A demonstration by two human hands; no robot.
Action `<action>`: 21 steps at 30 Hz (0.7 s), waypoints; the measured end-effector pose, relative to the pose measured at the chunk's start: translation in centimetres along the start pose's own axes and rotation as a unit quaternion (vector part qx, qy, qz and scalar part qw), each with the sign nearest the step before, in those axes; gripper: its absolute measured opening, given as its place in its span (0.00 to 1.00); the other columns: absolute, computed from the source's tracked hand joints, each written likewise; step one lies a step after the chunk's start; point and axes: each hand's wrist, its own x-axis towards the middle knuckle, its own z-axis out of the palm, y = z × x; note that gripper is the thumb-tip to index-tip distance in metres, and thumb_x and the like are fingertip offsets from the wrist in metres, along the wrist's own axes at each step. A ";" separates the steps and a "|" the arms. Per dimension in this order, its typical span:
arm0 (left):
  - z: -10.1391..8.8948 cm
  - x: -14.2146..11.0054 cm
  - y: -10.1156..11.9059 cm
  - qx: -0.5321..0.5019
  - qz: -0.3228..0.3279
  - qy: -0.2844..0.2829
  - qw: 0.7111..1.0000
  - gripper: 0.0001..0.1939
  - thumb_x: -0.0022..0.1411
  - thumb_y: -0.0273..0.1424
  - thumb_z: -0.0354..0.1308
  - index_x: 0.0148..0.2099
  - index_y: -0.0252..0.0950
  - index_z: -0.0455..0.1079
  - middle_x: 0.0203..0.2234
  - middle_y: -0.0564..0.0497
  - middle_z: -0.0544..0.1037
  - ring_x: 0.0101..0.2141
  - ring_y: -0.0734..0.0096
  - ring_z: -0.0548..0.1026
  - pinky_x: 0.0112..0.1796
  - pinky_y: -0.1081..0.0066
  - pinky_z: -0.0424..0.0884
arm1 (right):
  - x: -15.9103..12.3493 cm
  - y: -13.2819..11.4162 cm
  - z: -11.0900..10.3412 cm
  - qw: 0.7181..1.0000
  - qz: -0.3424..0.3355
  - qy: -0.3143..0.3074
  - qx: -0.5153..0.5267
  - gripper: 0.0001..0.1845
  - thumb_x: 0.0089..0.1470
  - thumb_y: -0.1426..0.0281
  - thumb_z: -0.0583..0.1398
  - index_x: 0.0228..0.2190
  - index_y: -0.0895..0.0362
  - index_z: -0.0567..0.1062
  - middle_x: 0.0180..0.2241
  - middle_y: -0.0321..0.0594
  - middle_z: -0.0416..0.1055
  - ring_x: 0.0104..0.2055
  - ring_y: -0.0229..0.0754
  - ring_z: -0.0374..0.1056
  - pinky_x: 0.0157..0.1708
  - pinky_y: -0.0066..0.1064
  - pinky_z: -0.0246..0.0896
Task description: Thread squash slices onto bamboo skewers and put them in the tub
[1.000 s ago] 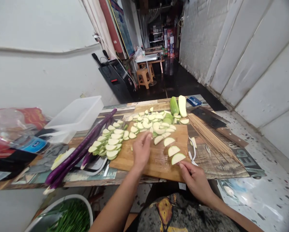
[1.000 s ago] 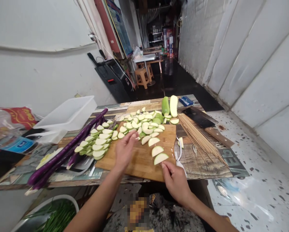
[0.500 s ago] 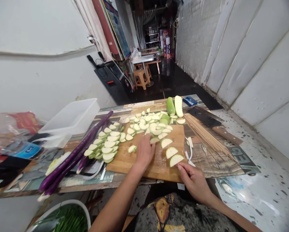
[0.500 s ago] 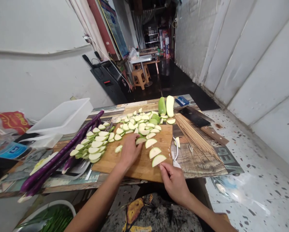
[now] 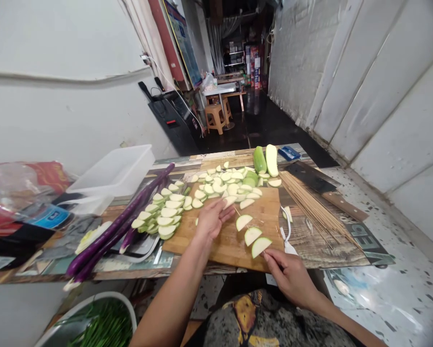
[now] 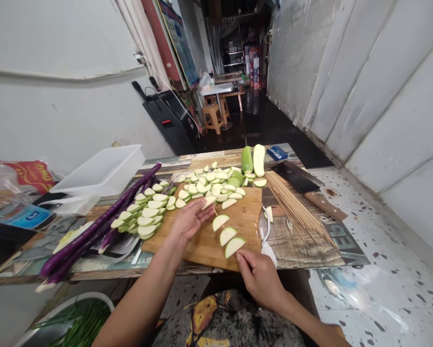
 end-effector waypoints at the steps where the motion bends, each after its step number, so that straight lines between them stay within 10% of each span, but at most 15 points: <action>1: 0.0 0.0 0.0 -0.004 -0.004 -0.001 1.000 0.07 0.54 0.22 0.58 0.37 0.29 0.69 0.32 0.42 0.78 0.31 0.67 0.77 0.37 0.66 0.74 | 0.0 0.0 0.0 1.000 0.000 -0.001 0.001 0.14 0.58 0.69 0.49 0.30 0.56 0.73 0.26 0.38 0.74 0.27 0.38 0.69 0.28 0.25 0.60; 21: 0.2 -0.1 -0.7 -0.010 -0.037 -0.002 0.999 0.03 0.53 0.22 0.58 0.34 0.29 0.69 0.34 0.40 0.77 0.33 0.63 0.77 0.34 0.69 0.75 | 0.2 -0.1 0.0 1.000 0.002 -0.008 -0.002 0.14 0.58 0.69 0.49 0.30 0.56 0.74 0.26 0.38 0.74 0.27 0.38 0.69 0.28 0.25 0.60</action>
